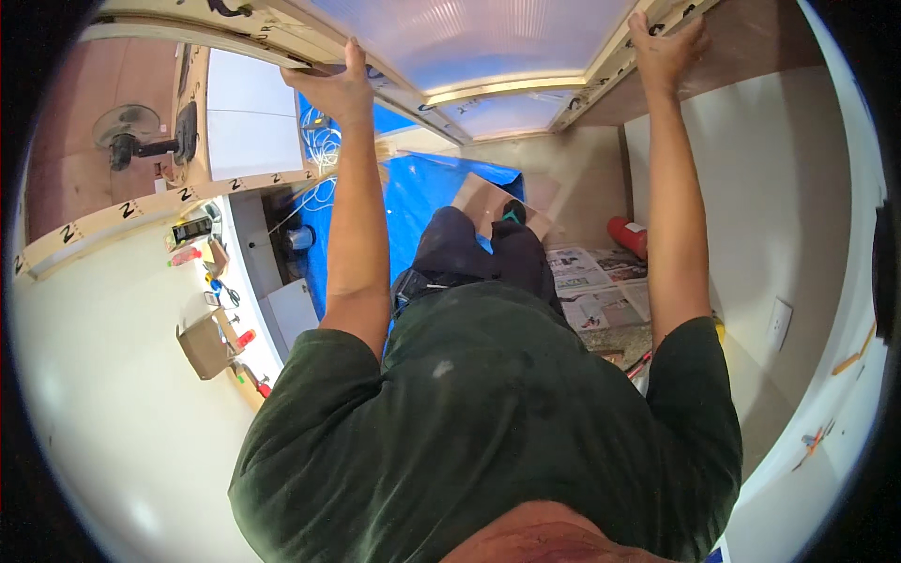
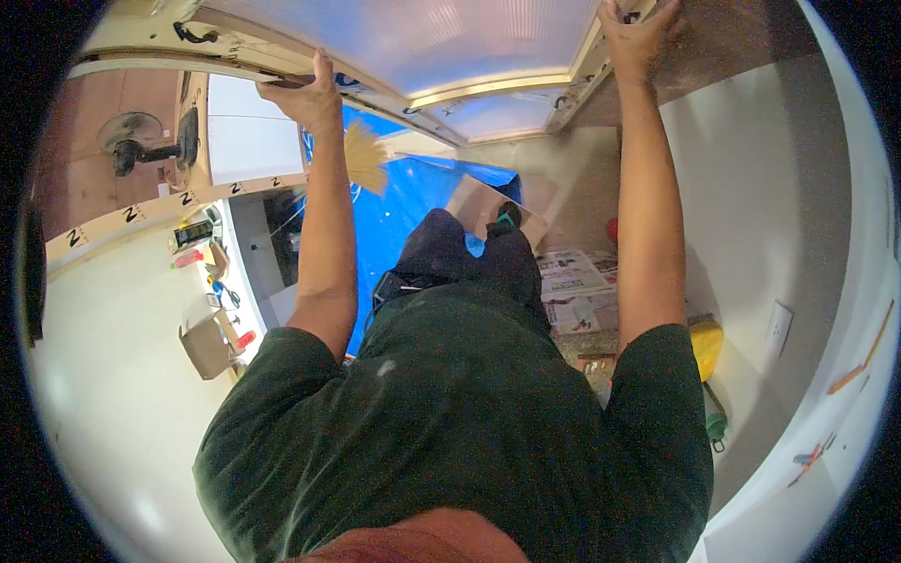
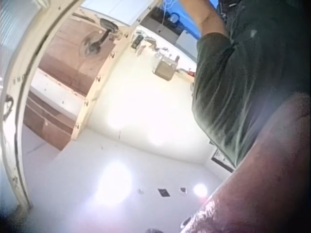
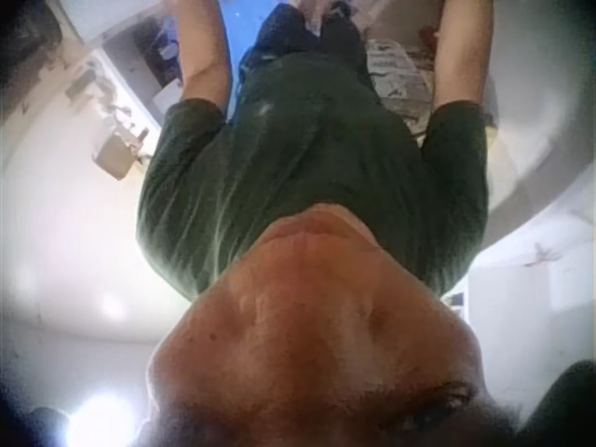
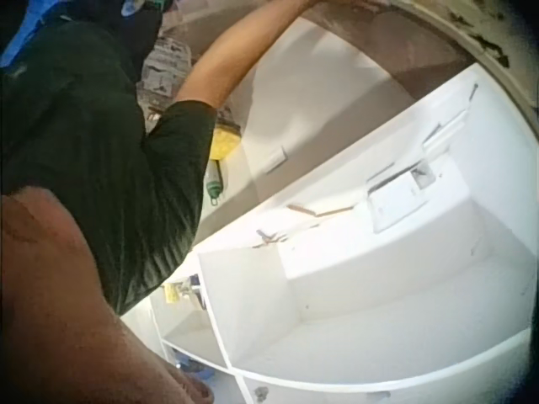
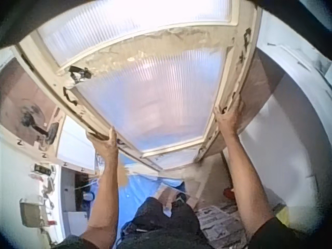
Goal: The person fits a framed plastic panel into a wooden structure, then uses a utility knife and a hammer to secure and trim the frame components.
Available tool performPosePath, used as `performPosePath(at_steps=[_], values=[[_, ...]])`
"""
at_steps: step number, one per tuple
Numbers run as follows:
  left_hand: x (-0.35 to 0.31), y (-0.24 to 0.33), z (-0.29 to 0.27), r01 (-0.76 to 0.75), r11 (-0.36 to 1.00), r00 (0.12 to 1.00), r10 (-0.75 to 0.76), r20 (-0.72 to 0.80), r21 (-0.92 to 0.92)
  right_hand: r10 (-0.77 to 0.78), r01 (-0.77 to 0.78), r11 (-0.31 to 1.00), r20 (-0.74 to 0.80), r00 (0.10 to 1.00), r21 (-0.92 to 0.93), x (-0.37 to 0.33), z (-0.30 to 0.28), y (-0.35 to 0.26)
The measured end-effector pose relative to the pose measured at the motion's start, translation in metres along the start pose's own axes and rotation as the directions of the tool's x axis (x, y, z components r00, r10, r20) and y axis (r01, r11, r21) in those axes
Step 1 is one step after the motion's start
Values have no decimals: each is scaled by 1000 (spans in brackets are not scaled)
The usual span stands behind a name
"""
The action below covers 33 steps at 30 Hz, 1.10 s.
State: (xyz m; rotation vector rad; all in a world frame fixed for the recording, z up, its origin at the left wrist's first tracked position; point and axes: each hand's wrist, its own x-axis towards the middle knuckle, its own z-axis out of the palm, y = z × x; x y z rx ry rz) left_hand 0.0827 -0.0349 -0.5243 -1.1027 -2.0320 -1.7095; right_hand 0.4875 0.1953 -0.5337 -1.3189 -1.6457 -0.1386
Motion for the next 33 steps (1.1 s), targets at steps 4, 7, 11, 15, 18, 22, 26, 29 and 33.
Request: performPosePath(at_steps=[4, 7, 11, 15, 18, 22, 26, 29, 33], values=[[-44, -37, 12, 27, 999, 1000, -28, 13, 32, -77, 75, 990, 13, 997, 122, 8, -13, -10], [-79, -70, 20, 176, 984, 983, -177, 56, 16, -12, 10, 997, 23, 1000, 71, 3, -5, 1], [-108, -96, 24, 103, 978, 990, -119, 81, 181, 102, -106, 991, 56, 993, 84, -5, -1, 7], [-128, -151, 15, 297, 954, 936, -286, 203, -24, 40, -47, 980, 42, 998, 193, -6, -1, 5], [-145, -186, 5, 326, 920, 858, -384, 341, 218, 30, -48, 985, 108, 994, 165, -13, -5, 6], [-179, -224, 8, 411, 900, 657, -401, 638, 142, 84, -90, 985, 45, 995, 145, -46, -4, 16], [-218, -318, -1, 258, 945, 585, -318, 746, 200, 225, -221, 974, -80, 971, 51, -147, 6, 12], [-247, -428, -55, -271, 961, 138, -19, 990, 56, 431, -476, 831, 207, 878, 287, -302, 4, -30], [-246, -536, -188, -347, 927, -271, -245, 931, 143, 471, -443, 879, 471, 746, -176, -601, 4, -48]])
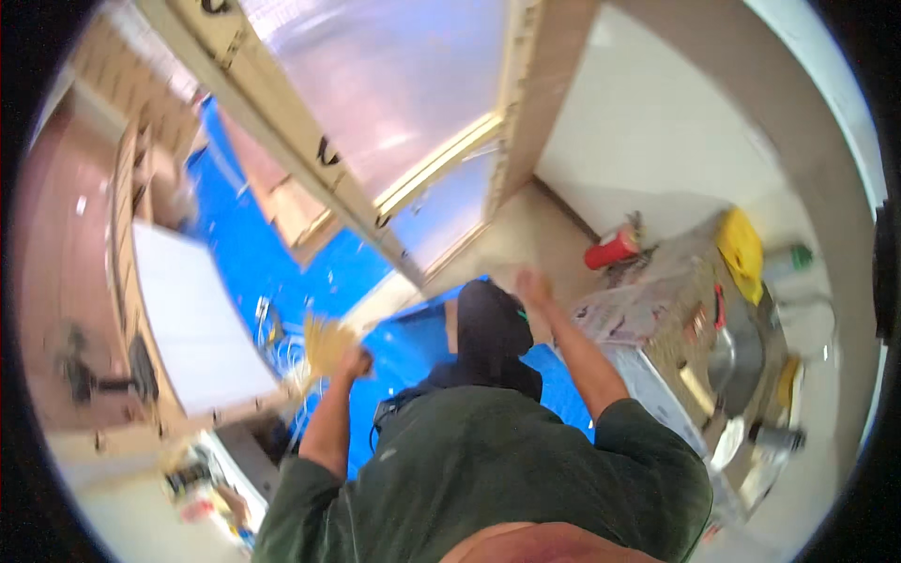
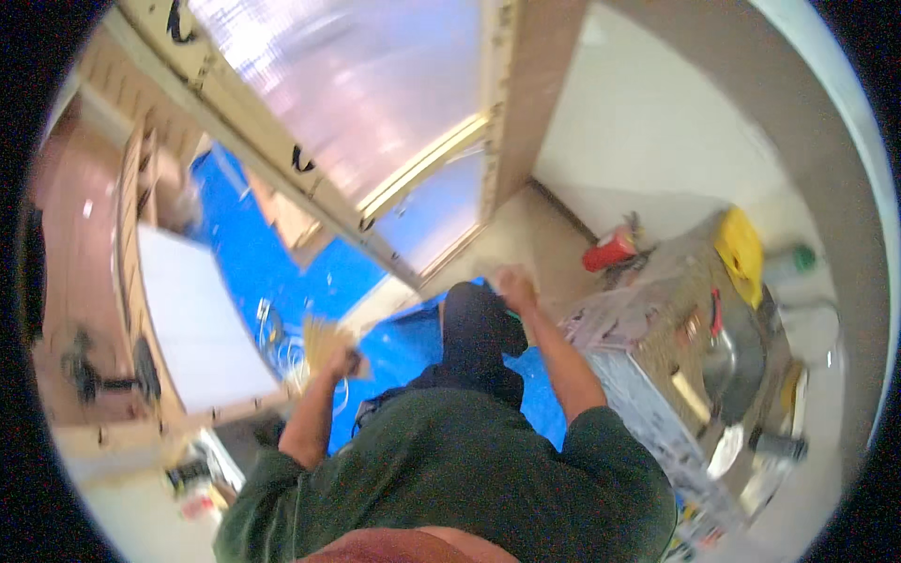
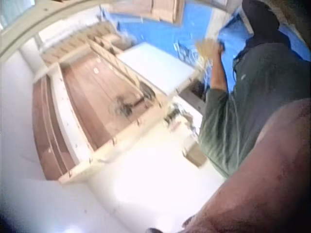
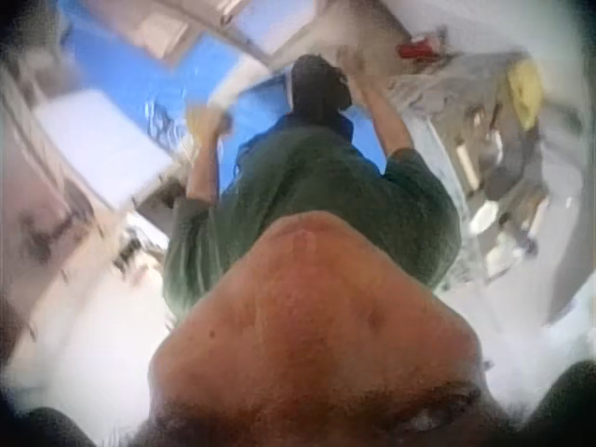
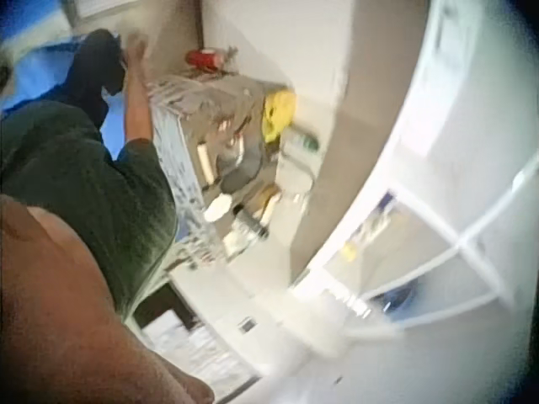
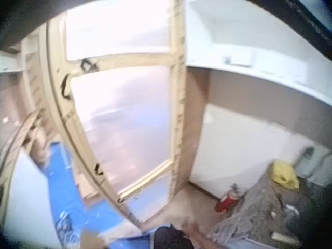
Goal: The person fits a framed plastic panel into a wooden structure, then uses a utility knife and a hammer to secure and trim the frame components.
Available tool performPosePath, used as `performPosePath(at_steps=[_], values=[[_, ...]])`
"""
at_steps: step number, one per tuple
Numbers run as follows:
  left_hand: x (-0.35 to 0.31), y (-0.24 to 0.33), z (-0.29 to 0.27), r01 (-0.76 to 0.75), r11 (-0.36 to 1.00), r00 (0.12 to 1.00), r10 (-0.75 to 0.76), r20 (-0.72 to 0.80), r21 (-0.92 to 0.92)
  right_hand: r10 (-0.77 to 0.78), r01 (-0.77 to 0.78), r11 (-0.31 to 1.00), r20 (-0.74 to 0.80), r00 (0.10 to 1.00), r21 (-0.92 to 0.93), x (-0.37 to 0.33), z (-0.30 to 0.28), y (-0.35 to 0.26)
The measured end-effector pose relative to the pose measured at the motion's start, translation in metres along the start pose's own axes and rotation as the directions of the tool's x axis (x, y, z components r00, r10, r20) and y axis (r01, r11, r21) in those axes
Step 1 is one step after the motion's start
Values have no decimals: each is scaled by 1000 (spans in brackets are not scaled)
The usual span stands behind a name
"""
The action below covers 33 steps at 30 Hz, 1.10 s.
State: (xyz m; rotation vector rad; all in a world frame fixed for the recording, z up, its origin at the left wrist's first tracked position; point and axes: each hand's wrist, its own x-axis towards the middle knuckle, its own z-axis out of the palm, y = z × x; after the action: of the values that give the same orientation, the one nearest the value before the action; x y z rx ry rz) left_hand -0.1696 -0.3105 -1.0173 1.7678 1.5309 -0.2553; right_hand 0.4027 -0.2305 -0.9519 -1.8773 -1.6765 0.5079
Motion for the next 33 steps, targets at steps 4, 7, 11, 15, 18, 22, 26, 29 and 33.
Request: performPosePath(at_steps=[4, 7, 11, 15, 18, 22, 26, 29, 33], values=[[-113, -81, 31, -336, 801, 902, 123, 413, 496, 297, -477, 833, 503, 812, 279, -301, 37, 66], [-161, -106, 42, -316, 836, 875, 75, 478, 448, 461, -410, 877, 684, 565, -251, -456, 32, 58], [-156, -82, 65, -73, 995, 950, 46, 308, 75, 497, -331, 866, 723, 481, -375, -517, 25, 40], [-112, -23, 67, -113, 948, 987, 141, 77, -296, 442, -194, 870, 542, 715, -453, -456, 5, 59], [-53, 4, 52, -415, 869, 905, 364, -219, -269, 424, -386, 906, 385, 820, -177, -361, -36, 52], [-76, 75, -4, -136, 775, 990, 87, -109, -617, 267, -269, 936, -38, 963, -226, -278, -62, 26], [-74, -22, 42, -45, 849, 999, 38, -24, -526, 92, -90, 992, -19, 996, 83, -242, -90, -112], [-115, -61, 82, 326, 780, 944, -244, 220, -534, 104, -104, 972, 9, 995, 212, -307, -66, -142], [-189, -74, 129, -105, 981, 973, 136, 189, -163, 142, -153, 986, 141, 980, 71, -485, 4, -101]])
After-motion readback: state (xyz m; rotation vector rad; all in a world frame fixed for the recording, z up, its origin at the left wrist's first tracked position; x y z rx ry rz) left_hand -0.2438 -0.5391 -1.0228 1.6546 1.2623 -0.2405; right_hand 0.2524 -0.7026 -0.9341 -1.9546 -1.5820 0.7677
